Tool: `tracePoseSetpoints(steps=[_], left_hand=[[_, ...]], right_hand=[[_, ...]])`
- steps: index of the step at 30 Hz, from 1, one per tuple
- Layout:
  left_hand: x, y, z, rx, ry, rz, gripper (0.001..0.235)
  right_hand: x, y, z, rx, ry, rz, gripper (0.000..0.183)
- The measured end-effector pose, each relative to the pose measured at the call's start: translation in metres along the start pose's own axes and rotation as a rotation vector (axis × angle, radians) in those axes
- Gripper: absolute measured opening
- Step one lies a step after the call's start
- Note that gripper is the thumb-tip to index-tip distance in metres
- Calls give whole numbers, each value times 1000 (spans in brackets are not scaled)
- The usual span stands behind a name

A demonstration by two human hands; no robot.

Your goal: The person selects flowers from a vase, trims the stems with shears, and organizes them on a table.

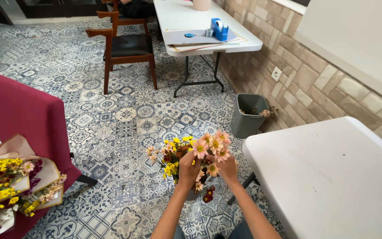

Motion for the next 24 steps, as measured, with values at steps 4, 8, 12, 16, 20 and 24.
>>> tracePoseSetpoints(steps=[4, 8, 12, 16, 20, 24], left_hand=[[-5, 22, -42, 0, -37, 29, 24], [-22, 42, -72, -53, -90, 43, 23], [-44, 42, -96, -72, -131, 68, 18], [-64, 57, -151, -98, -184, 99, 15], [-88, 59, -193, -184, -250, 131, 8], [-118, 57, -218, -241, -309, 131, 6]], right_hand=[[25, 5, -13, 9, 151, -24, 41], [68, 0, 21, 62, 261, -84, 33], [95, 1, -7, 61, 438, -110, 50], [136, -10, -22, 85, 462, -181, 63], [182, -31, -17, 100, 504, -253, 68], [245, -64, 31, 22, 547, -253, 45]])
Point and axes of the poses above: each hand's wrist, its own y-axis towards the middle knuckle, its own x-axis out of the back of the hand, z = x × y, the point moved 1 cm from there along y, towards the middle knuckle, and after that the axes turned 12 degrees about -y, right-handed, at the moved point
